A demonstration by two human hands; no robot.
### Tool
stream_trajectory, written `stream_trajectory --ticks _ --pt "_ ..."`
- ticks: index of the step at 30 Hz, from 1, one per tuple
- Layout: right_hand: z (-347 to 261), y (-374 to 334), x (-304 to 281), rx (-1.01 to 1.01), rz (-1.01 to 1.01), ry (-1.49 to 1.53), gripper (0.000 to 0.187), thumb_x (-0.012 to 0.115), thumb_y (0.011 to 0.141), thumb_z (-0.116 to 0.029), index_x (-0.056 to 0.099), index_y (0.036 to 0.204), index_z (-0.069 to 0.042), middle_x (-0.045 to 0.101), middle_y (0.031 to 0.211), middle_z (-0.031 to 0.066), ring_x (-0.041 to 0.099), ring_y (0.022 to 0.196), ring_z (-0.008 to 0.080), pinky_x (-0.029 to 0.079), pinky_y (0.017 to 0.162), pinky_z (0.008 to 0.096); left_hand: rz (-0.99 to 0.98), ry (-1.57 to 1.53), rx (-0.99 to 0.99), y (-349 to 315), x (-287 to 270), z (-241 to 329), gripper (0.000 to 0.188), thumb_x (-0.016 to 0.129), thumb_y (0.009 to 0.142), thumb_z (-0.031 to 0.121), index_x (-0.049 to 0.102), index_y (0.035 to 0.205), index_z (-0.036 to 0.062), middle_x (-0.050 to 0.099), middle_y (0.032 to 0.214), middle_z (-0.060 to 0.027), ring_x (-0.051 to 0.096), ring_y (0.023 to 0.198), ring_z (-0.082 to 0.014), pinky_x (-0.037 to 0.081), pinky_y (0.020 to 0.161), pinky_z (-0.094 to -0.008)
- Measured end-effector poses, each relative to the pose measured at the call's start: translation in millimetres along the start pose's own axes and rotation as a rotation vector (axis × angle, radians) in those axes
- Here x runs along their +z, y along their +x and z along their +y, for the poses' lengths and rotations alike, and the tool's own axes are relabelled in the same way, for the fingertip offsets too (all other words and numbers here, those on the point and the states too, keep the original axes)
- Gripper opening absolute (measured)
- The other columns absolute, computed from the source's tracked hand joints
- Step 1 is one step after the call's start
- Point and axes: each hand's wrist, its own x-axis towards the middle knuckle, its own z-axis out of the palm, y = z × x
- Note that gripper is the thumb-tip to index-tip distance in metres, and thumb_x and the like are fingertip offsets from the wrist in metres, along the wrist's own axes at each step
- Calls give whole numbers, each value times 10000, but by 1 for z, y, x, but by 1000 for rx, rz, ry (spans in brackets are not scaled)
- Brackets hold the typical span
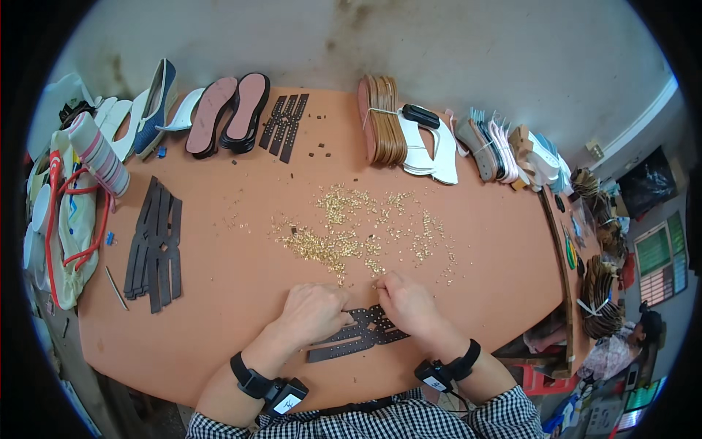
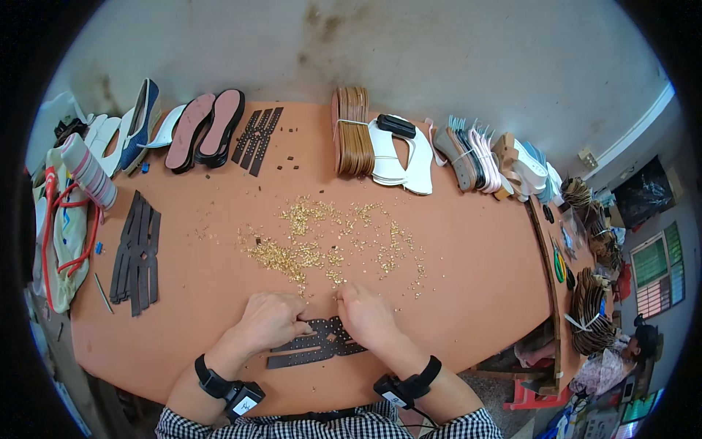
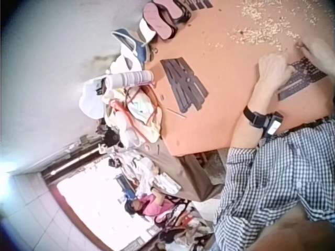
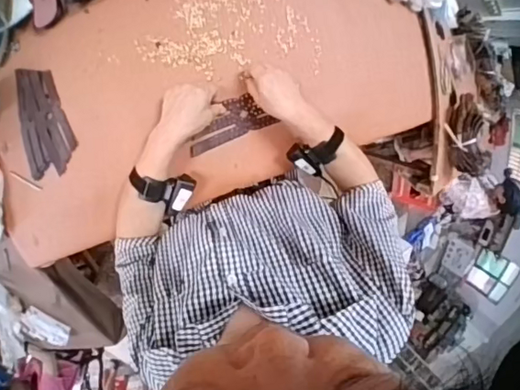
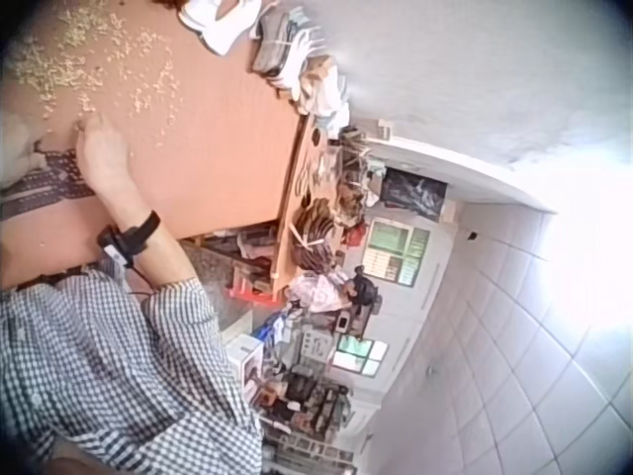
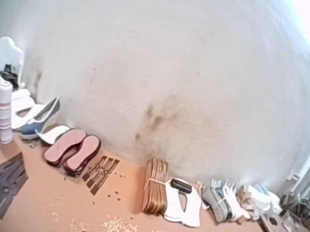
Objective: The recorder is manually picking up small gold-colored decorative studs and inserting them into pre-punched holes in leather shoe upper components.
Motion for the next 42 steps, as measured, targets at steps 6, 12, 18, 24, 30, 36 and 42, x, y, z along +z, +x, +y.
stream_trajectory --ticks 6,12,18,24,30,36,42 --pt "-5 3 -4 11 -73 -101 142 535 853 -137 569 927 -20 624 917 176 643 789 360 518 706 468 1 6 1 2 4 -1 237 706 744 293 678 798 65 684 815 -130 664 811 -304 511 707 -421" --pt "-5 2 -5 -51 -86 -201 125 537 851 -107 526 923 -6 610 872 194 643 741 375 526 627 472 10 1 18 1 4 -2 230 702 748 291 681 805 69 685 819 -130 665 821 -302 511 710 -423" --pt "-2 6 -7 -33 -141 -187 132 535 829 -78 515 921 15 614 902 223 642 772 392 530 670 471 0 -14 17 4 7 -3 235 703 748 292 679 811 67 686 828 -129 661 835 -315 508 713 -432" --pt "33 -7 -7 74 50 -7 111 552 834 -92 526 902 -8 619 820 223 619 734 414 512 658 480 18 47 -9 2 6 -2 248 733 721 318 657 777 89 666 777 -91 642 772 -299 479 654 -419" --pt "82 -32 -25 226 93 -143 128 564 828 -98 546 929 -22 638 776 221 626 719 411 514 666 485 54 11 14 3 11 -7 269 752 698 341 637 733 100 653 745 -75 633 735 -283 465 614 -404" --pt "110 -42 -34 280 142 -15 156 560 816 -59 570 970 -39 651 809 199 630 753 396 513 706 478 -18 -6 -22 4 1 2 241 722 723 315 659 759 85 669 780 -103 645 769 -308 479 650 -425" --pt "106 -28 -47 95 356 -62 174 552 812 -4 619 972 -20 618 860 175 619 742 334 514 660 376 23 17 -12 2 2 0 252 741 709 330 639 716 101 648 732 -70 636 725 -284 470 604 -406"
